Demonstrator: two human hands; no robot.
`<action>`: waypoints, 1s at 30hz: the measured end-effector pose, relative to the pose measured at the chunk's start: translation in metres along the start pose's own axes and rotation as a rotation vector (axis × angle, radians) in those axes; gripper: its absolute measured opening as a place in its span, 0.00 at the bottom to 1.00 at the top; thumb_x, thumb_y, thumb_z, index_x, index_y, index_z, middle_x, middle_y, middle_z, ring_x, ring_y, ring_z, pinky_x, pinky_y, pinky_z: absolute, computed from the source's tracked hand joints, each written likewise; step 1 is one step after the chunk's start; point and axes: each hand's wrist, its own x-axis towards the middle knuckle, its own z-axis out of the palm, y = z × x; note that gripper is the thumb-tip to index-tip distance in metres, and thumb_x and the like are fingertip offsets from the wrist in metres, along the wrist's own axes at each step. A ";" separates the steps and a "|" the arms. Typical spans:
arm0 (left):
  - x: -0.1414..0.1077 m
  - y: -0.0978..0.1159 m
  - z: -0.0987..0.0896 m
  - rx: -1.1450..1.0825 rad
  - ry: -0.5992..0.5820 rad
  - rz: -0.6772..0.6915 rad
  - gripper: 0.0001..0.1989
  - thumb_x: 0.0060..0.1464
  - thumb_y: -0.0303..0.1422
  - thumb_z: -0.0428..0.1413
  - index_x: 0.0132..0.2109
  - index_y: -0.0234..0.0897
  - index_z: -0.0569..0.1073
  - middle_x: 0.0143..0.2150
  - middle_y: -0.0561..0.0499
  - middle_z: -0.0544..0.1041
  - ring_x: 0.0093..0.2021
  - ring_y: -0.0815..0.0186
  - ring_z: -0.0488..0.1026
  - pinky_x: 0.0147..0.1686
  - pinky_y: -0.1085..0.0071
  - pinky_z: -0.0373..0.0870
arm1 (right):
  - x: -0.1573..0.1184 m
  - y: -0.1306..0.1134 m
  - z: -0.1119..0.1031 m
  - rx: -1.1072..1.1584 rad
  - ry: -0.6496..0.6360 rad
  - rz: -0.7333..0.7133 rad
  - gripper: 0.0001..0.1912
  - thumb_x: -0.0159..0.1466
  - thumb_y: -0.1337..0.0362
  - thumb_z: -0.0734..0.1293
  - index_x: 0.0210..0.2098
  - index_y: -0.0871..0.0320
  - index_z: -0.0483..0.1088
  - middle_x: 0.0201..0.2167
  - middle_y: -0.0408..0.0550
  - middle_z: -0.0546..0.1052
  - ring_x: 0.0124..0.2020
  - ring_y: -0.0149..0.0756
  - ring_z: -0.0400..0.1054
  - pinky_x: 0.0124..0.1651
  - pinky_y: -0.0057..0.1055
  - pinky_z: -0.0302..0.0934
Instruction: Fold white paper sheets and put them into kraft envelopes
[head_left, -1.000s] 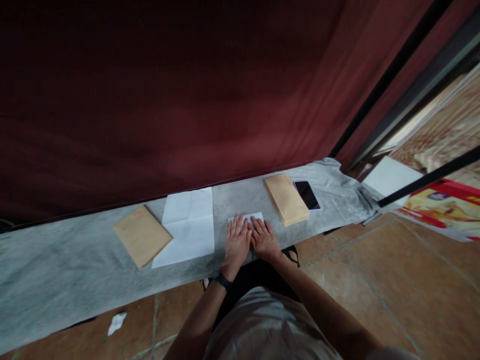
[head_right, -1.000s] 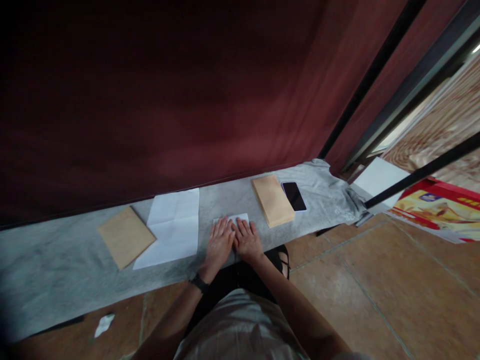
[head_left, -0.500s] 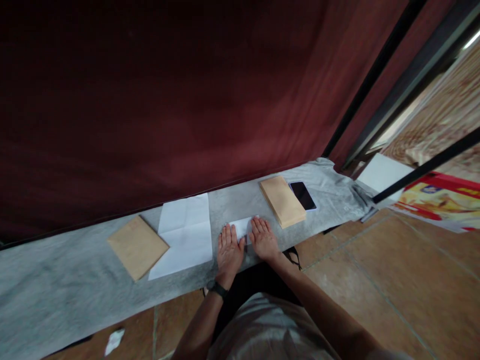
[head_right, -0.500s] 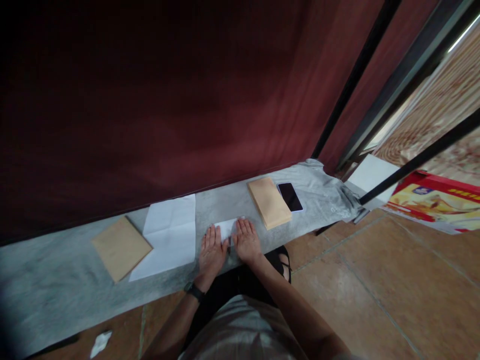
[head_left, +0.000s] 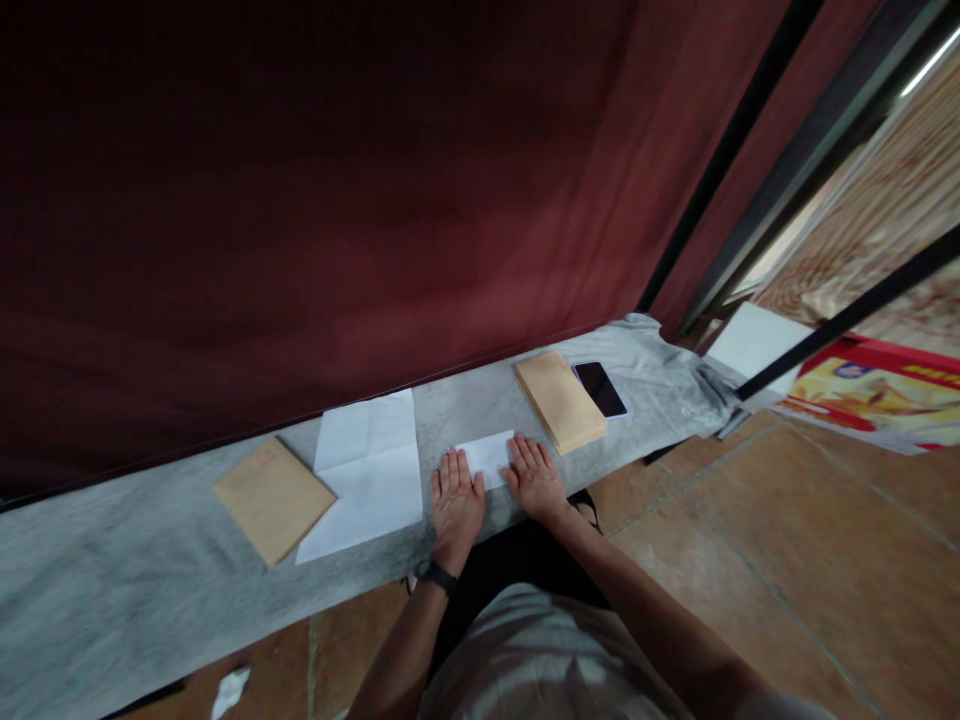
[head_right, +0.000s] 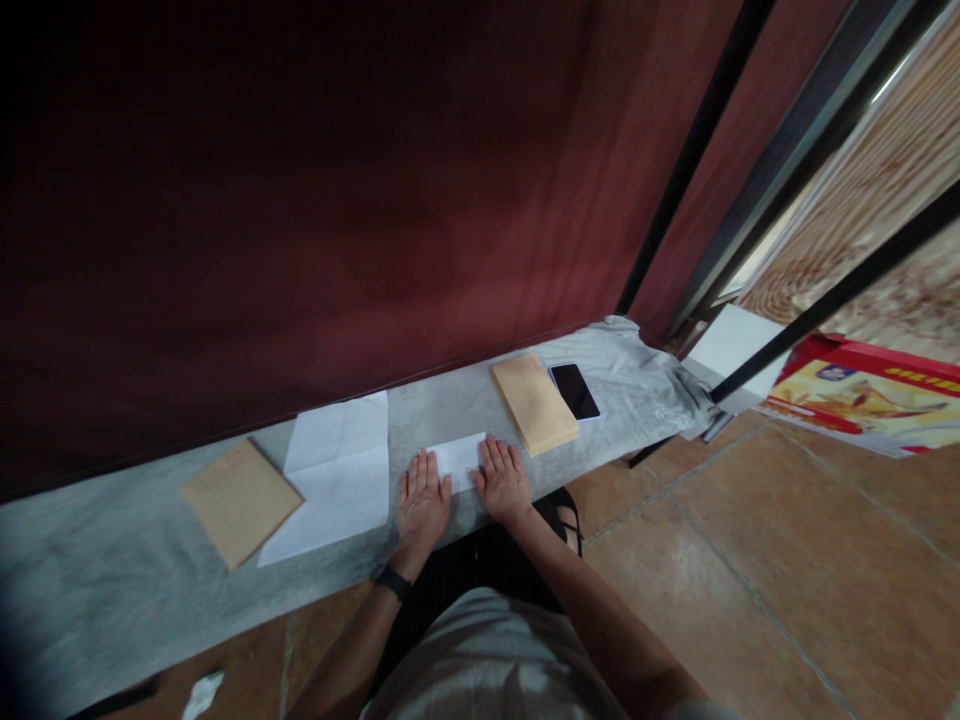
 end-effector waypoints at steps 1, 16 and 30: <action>0.000 0.000 0.000 0.001 0.002 0.000 0.29 0.69 0.37 0.42 0.71 0.25 0.58 0.72 0.35 0.58 0.73 0.53 0.53 0.70 0.51 0.49 | -0.003 -0.003 -0.001 -0.004 0.014 0.009 0.29 0.74 0.57 0.57 0.68 0.68 0.60 0.68 0.61 0.64 0.68 0.51 0.57 0.70 0.49 0.47; -0.016 -0.008 -0.007 -0.001 0.079 0.003 0.31 0.70 0.41 0.41 0.70 0.24 0.58 0.70 0.31 0.61 0.72 0.50 0.57 0.68 0.49 0.54 | -0.037 -0.022 -0.004 0.053 -0.011 -0.122 0.28 0.73 0.54 0.60 0.69 0.59 0.60 0.69 0.56 0.62 0.69 0.48 0.57 0.70 0.50 0.46; -0.044 0.017 -0.013 -0.097 -0.047 0.011 0.31 0.68 0.40 0.42 0.71 0.26 0.58 0.72 0.35 0.59 0.73 0.52 0.53 0.70 0.50 0.53 | -0.038 -0.025 -0.011 0.045 -0.081 -0.083 0.27 0.73 0.59 0.58 0.70 0.56 0.58 0.71 0.54 0.60 0.69 0.52 0.54 0.70 0.54 0.43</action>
